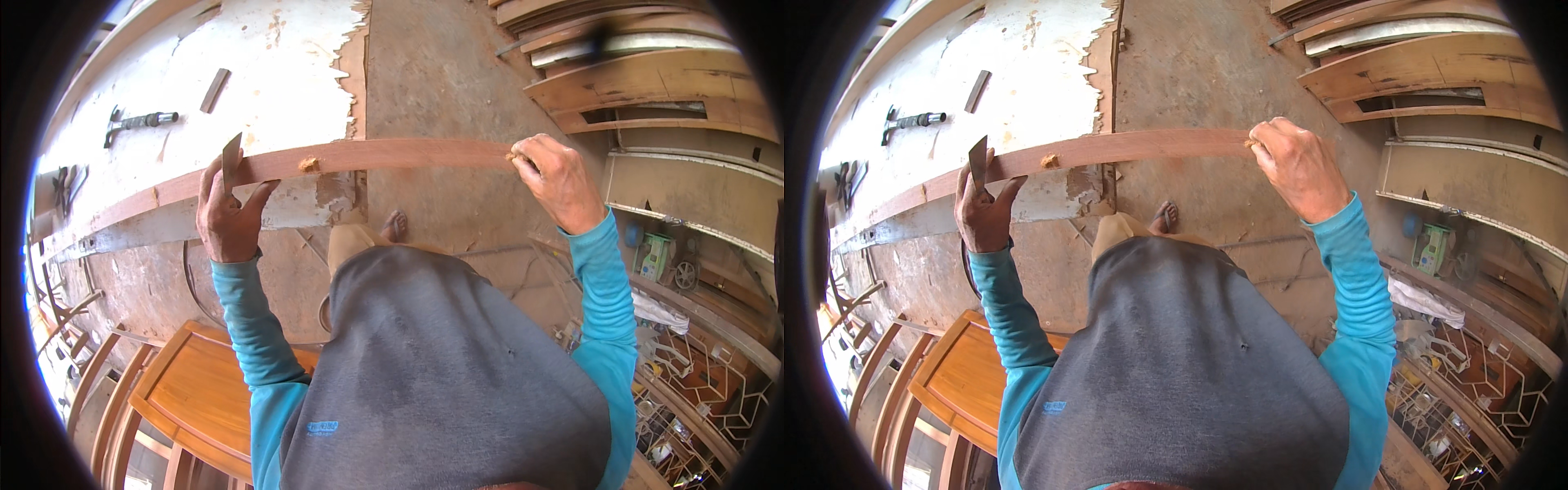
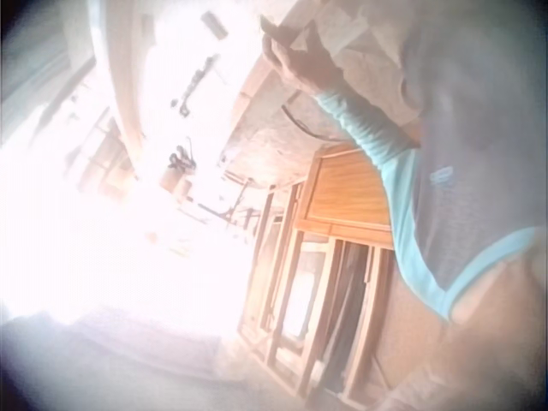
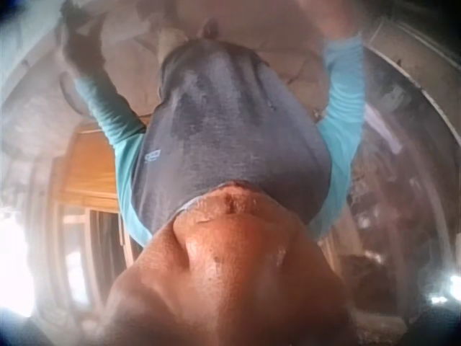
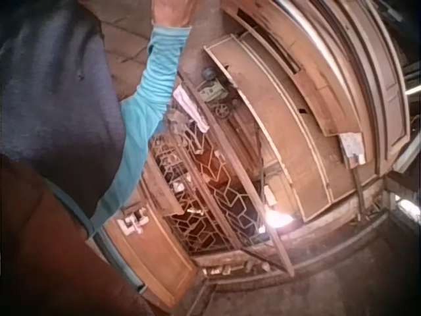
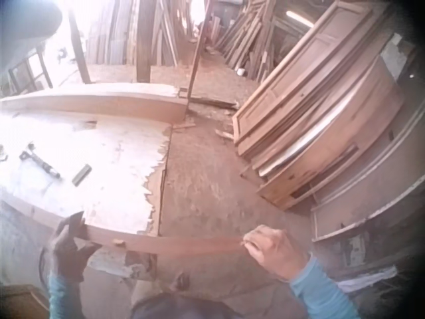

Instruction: The person applies wood filler to a curved wooden strip using a small putty knife and then applies glue to specific points along the strip from a white bottle.

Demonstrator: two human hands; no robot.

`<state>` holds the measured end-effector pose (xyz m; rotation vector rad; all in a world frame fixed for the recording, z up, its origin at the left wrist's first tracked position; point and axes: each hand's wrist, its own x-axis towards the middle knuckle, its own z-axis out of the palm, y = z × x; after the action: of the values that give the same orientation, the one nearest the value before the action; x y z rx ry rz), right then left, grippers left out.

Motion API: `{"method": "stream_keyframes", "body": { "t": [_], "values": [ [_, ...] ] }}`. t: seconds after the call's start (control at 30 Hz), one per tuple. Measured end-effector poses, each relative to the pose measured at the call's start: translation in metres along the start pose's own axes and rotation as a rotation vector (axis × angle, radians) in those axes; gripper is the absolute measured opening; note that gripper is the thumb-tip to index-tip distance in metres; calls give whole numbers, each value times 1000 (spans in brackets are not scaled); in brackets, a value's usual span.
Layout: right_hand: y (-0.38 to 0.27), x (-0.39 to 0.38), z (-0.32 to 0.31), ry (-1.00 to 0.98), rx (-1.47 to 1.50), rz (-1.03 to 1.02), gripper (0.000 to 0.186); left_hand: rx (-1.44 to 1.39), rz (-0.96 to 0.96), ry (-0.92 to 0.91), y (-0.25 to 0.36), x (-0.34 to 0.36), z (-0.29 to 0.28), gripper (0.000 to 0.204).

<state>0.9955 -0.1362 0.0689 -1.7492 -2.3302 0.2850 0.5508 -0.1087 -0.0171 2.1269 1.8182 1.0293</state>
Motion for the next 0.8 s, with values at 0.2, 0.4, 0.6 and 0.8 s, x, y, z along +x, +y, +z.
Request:
{"method": "stream_keyframes", "body": {
  "t": [0.2, 0.4, 0.6, 0.8],
  "values": [
    [-2, 3, 1, -2, 10, -21, 11, 45, 101, 33, -7, -1, -3, 73],
    [-1, 0, -2, -10, 87, 3, 11, 8, -14, 13, 4, 0, 0, 72],
    [0, -1, -4, 60, 153, 5, 13, 40, 12, 4, -4, -1, -4, 70],
    [-7, -1, 6, 74, 55, -15, 11, 43, -106, -48, 8, 2, -5, 68]
  ]
}}
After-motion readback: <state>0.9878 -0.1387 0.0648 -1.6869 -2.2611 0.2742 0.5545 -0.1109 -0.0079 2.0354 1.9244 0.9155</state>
